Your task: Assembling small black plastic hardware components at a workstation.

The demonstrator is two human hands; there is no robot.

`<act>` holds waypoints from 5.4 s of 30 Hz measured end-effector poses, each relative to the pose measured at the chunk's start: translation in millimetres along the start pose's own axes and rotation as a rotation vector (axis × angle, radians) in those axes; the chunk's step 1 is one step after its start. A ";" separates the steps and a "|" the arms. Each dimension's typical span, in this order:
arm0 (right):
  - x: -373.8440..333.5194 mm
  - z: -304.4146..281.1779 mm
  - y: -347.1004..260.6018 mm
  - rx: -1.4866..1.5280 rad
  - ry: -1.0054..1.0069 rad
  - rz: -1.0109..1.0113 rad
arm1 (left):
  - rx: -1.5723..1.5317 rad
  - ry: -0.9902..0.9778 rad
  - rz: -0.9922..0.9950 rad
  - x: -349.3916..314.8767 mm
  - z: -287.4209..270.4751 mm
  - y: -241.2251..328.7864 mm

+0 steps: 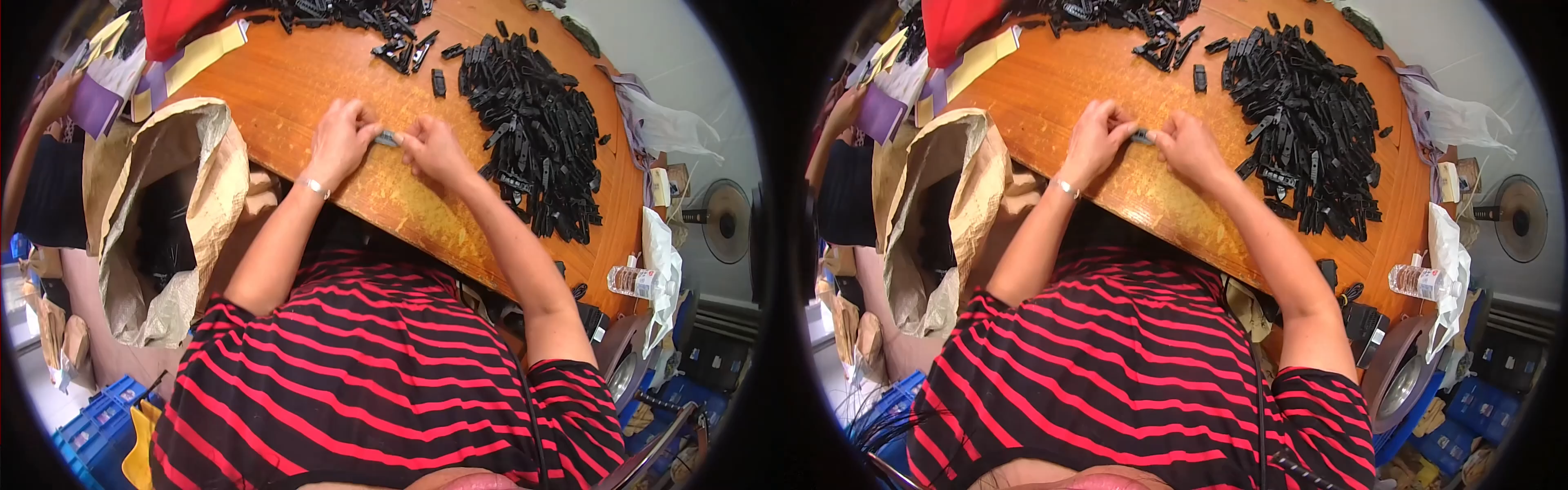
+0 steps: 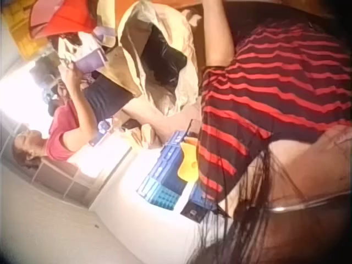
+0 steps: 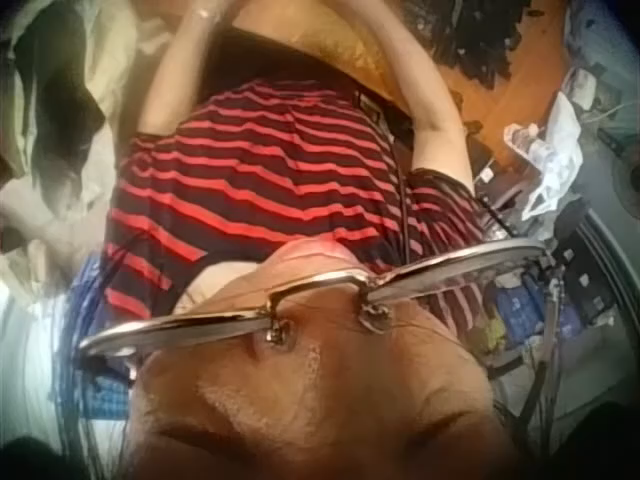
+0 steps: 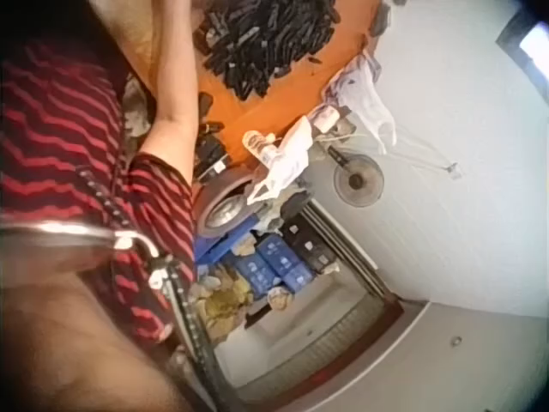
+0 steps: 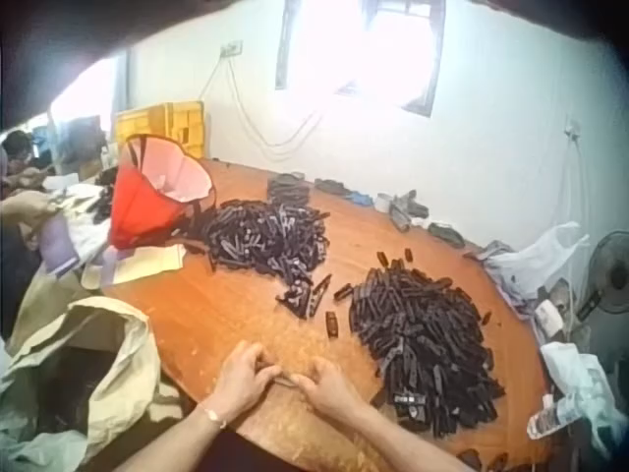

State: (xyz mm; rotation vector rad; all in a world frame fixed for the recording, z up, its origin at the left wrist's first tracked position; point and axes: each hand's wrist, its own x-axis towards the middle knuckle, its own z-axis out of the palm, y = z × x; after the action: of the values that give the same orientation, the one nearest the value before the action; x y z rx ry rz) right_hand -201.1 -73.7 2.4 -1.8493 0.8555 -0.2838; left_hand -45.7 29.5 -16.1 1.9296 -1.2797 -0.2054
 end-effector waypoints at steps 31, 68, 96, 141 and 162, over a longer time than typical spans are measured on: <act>96.8 -49.1 1.2 -0.698 0.290 -0.199 | 0.090 0.034 0.201 25.6 -14.6 37.6; -6.4 -2.0 -16.7 0.202 0.097 0.058 | -0.760 -0.309 -0.269 18.8 -21.8 1.6; 26.0 -17.6 -27.9 0.014 -0.129 0.237 | -0.178 -0.308 -0.265 37.5 -9.6 -3.7; 26.7 -83.2 71.5 -0.843 0.695 -0.310 | -0.083 -0.007 0.383 -36.4 -34.1 66.9; 1.1 -39.0 53.7 -0.716 0.525 -0.494 | 0.174 0.151 0.197 109.2 62.3 -8.2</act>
State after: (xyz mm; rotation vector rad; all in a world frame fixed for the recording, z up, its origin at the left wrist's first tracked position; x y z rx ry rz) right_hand -244.7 -113.6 -27.8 -2.7214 0.9004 -0.8933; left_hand -20.6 -92.8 -33.2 1.9064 -1.4127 0.1535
